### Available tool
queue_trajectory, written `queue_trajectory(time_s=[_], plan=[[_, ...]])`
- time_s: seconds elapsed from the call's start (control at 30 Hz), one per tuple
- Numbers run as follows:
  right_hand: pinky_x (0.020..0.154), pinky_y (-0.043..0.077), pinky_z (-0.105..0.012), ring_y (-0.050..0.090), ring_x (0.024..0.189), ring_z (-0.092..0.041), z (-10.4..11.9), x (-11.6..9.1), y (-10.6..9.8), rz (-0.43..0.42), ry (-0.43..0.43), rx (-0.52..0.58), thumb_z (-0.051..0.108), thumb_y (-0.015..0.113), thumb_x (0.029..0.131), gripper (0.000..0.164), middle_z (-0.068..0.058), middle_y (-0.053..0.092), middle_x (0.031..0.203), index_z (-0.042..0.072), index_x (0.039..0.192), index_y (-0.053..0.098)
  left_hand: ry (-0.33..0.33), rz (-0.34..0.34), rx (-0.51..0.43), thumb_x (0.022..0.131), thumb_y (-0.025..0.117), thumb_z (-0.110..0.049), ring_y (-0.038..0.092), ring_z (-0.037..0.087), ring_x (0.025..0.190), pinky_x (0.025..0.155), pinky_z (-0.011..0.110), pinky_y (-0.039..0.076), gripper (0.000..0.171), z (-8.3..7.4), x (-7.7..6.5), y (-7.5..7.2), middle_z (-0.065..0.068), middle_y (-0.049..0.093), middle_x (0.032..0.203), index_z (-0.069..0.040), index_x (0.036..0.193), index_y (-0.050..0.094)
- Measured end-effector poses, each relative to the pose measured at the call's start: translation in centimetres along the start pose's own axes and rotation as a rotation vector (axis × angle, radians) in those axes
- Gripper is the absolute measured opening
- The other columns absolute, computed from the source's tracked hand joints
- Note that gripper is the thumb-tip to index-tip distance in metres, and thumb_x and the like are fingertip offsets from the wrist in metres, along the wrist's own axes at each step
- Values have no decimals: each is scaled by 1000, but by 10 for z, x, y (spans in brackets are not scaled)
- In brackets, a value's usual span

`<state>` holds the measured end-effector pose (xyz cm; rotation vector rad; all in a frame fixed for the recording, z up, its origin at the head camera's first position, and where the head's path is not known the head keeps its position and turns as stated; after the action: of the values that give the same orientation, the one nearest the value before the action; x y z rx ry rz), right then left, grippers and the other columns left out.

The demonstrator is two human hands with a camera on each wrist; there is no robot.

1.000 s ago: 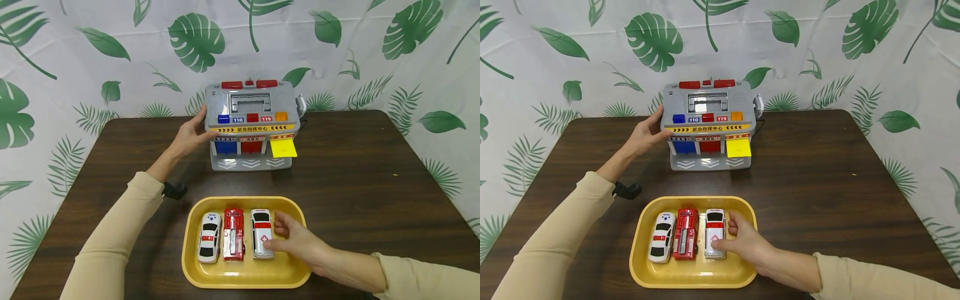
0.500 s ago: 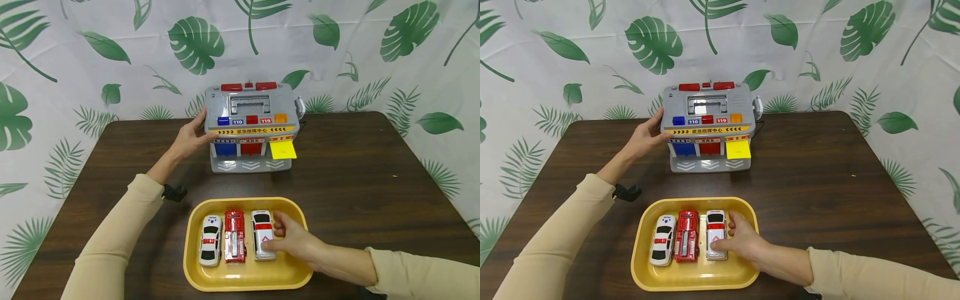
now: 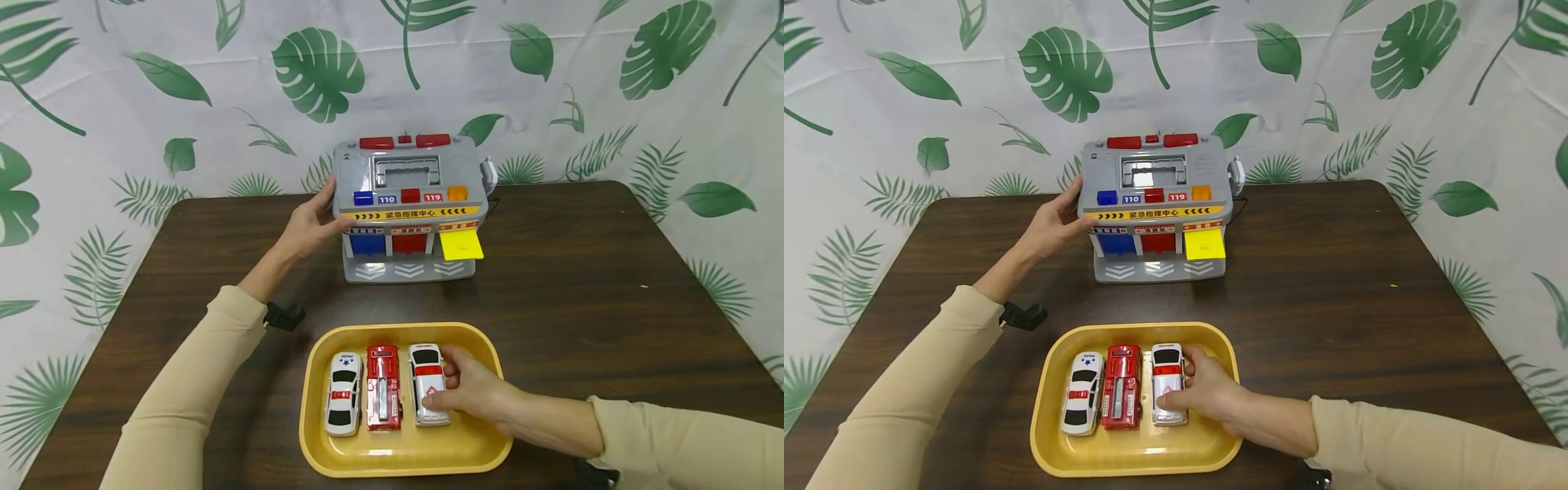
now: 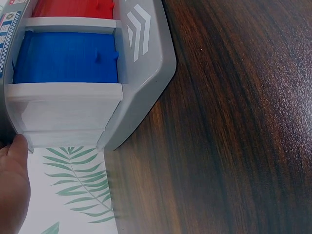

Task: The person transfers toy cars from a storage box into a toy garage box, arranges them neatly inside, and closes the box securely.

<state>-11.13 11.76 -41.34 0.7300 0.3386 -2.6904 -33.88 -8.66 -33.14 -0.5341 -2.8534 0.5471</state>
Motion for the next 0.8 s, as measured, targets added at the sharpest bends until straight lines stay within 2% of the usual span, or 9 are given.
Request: queue_trajectory(time_s=[0.27, 0.43, 0.63, 0.8], plan=[[66, 48, -26, 49, 82, -20, 1, 2, 3, 24, 5, -5, -3, 76, 73, 82, -12, 51, 93, -9, 139, 28, 16, -6, 0, 86, 67, -33, 29, 17, 140, 110, 35, 33, 89, 2, 0, 0, -4, 12, 158, -23, 152, 7], [62, 47, -26, 50, 79, -20, 1, 1, 3, 32, 19, -13, 0, 76, 74, 81, -12, 51, 91, -8, 139, 29, 12, -1, -19, 87, 67, -28, 28, 18, 140, 110, 35, 33, 88, 0, 0, 0, -3, 12, 158, -22, 152, 7], [60, 46, -27, 50, 78, -21, -1, 1, 3, 20, 38, -18, 1, 77, 74, 80, -11, 50, 91, -6, 139, 30, 13, 15, -37, 89, 65, -19, 26, 25, 140, 110, 40, 31, 87, -18, -7, 2, 6, 10, 158, -12, 151, 5], [60, 49, -28, 52, 77, -19, -1, 0, 6, 57, 12, 6, 0, 75, 76, 78, -11, 50, 91, -7, 139, 29, -7, 14, -18, 90, 64, -18, 28, 24, 140, 110, 37, 33, 85, -27, -12, 3, 8, 10, 158, -8, 151, 5]])
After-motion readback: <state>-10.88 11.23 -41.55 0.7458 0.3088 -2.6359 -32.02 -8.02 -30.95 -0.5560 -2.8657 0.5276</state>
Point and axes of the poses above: each hand's wrist, its own x-axis towards the middle knuckle, its own y-axis out of the palm, z = x × y, the point moved 10 cm from there along x, towards the middle knuckle
